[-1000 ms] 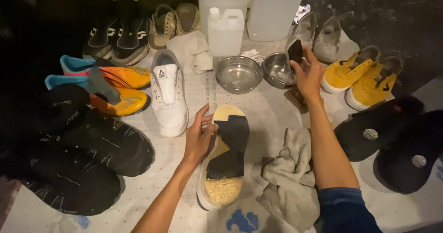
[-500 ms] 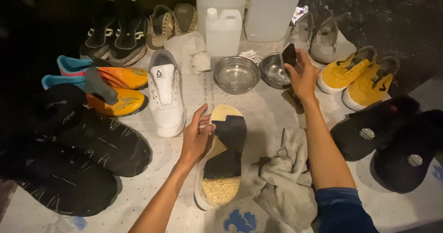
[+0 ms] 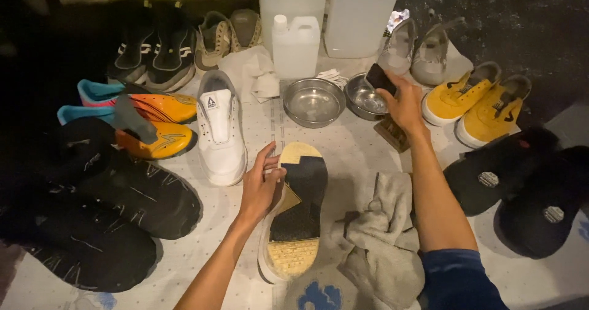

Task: The person scrubs the sole of a sneaker with a black sponge, repeatedly dipping the sponge into a metal bowl of water. The person holds the shoe steady with one hand while scrubbing with the other, focusing on the black rubber outsole.

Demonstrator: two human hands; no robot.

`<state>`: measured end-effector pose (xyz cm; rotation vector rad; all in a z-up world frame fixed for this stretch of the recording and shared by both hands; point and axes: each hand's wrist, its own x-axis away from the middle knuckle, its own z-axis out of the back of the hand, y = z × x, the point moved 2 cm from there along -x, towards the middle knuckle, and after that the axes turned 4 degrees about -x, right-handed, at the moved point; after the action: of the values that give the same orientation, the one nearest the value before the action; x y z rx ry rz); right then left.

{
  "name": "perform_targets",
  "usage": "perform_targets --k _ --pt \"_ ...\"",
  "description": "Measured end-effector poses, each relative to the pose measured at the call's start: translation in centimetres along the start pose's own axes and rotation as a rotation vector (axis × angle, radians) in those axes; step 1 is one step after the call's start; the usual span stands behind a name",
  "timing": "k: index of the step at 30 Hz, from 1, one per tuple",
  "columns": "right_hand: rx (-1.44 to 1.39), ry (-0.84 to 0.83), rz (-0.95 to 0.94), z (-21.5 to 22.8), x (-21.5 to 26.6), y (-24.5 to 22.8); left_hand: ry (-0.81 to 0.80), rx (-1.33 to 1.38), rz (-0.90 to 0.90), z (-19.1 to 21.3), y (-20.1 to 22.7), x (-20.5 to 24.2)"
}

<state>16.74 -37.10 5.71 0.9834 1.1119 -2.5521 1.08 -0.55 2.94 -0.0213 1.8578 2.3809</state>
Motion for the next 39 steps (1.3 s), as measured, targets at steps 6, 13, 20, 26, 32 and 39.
perform_targets --k 6,13,20,26,32,39 --pt "0.019 -0.061 0.005 0.4 0.1 -0.7 0.011 -0.015 -0.014 -0.3 -0.2 -0.1" --pt "0.063 -0.052 0.101 -0.1 -0.9 -3.3 0.064 0.015 -0.068 -0.1 -1.5 -0.8" --pt "0.264 -0.066 0.526 4.0 -7.8 -5.1 0.075 0.045 0.076 -0.3 -0.8 -0.3" --pt "0.438 -0.333 0.486 0.1 -4.1 0.9 0.045 0.020 0.016 -0.1 -0.7 0.2" --pt "0.333 -0.391 0.401 -0.5 -3.9 2.5 0.062 0.030 -0.024 0.2 -0.1 0.6" --pt "0.538 -0.077 0.685 3.5 -9.5 -3.3 0.061 0.004 -0.017 0.1 -0.4 0.6"
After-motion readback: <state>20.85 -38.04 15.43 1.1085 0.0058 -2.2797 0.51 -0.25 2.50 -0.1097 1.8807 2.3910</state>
